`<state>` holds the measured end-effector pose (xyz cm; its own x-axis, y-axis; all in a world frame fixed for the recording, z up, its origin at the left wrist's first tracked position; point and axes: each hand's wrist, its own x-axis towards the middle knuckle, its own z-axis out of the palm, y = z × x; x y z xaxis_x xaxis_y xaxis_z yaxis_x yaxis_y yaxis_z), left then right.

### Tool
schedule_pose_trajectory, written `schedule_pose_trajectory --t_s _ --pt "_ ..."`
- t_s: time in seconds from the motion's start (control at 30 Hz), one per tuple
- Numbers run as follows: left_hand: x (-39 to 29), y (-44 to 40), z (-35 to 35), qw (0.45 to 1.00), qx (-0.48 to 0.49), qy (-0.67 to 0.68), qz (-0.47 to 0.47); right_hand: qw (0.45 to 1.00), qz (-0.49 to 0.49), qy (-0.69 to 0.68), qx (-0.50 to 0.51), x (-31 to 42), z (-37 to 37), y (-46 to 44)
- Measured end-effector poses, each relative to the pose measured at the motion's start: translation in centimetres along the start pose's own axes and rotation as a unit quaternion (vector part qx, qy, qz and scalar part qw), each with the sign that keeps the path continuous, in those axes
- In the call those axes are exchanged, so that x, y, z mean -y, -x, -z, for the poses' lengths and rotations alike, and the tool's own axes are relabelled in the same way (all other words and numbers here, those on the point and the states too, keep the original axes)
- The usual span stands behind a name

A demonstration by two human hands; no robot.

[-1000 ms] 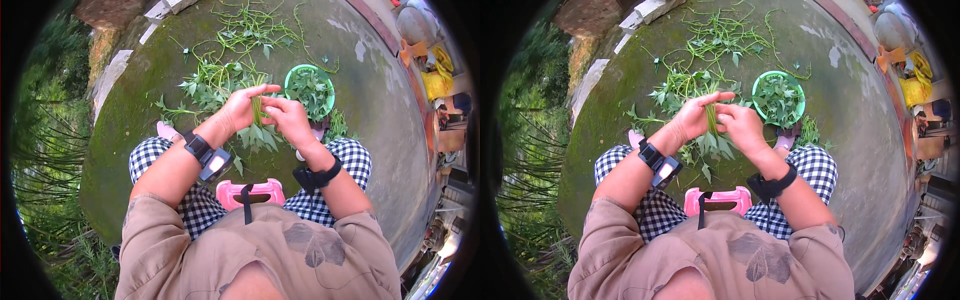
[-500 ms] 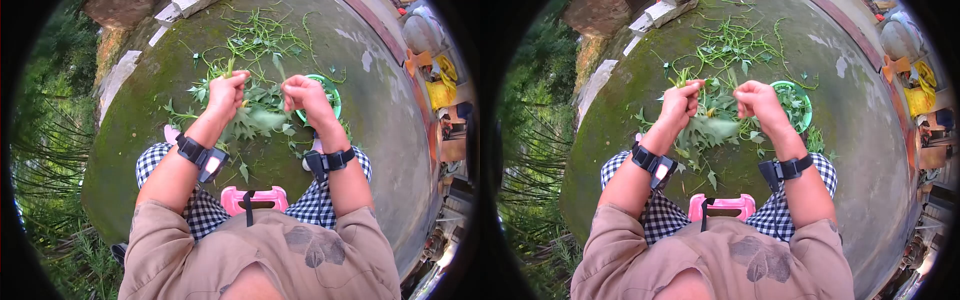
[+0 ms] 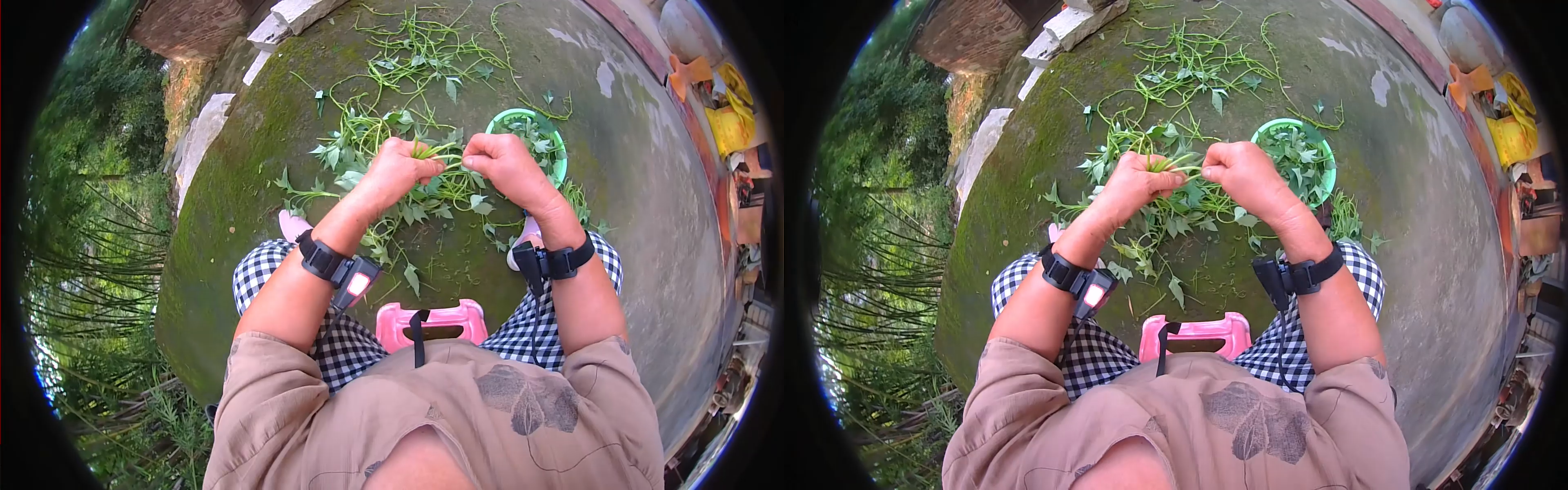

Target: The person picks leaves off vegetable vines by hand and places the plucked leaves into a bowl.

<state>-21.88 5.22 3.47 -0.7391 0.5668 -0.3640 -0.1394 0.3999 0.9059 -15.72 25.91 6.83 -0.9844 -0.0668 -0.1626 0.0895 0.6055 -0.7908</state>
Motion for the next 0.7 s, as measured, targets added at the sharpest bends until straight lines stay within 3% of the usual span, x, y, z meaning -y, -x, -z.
schedule_pose_trajectory --t_s 0.03,0.2,0.3,0.5,0.7 --pt "-0.1 0.0 -0.6 0.998 0.004 0.055 -0.010 1.000 0.011 0.005 -0.006 -0.3 -0.2 0.0" --pt "-0.7 -0.1 -2.3 0.998 0.019 0.066 -0.011 0.998 0.036 0.039 -0.038 -0.9 -1.0 0.1" --pt "-0.5 -0.3 -3.0 0.994 0.017 0.109 -0.016 0.996 0.032 -0.041 -0.074 -0.6 -1.0 0.5" --pt "-1.2 -0.1 -3.8 0.985 -0.018 0.173 -0.017 0.996 0.035 -0.039 -0.067 -0.7 -0.6 0.6" --pt "-0.4 -0.5 -3.4 0.992 -0.010 0.117 -0.049 0.990 0.086 0.026 -0.106 -0.5 -1.1 0.4"
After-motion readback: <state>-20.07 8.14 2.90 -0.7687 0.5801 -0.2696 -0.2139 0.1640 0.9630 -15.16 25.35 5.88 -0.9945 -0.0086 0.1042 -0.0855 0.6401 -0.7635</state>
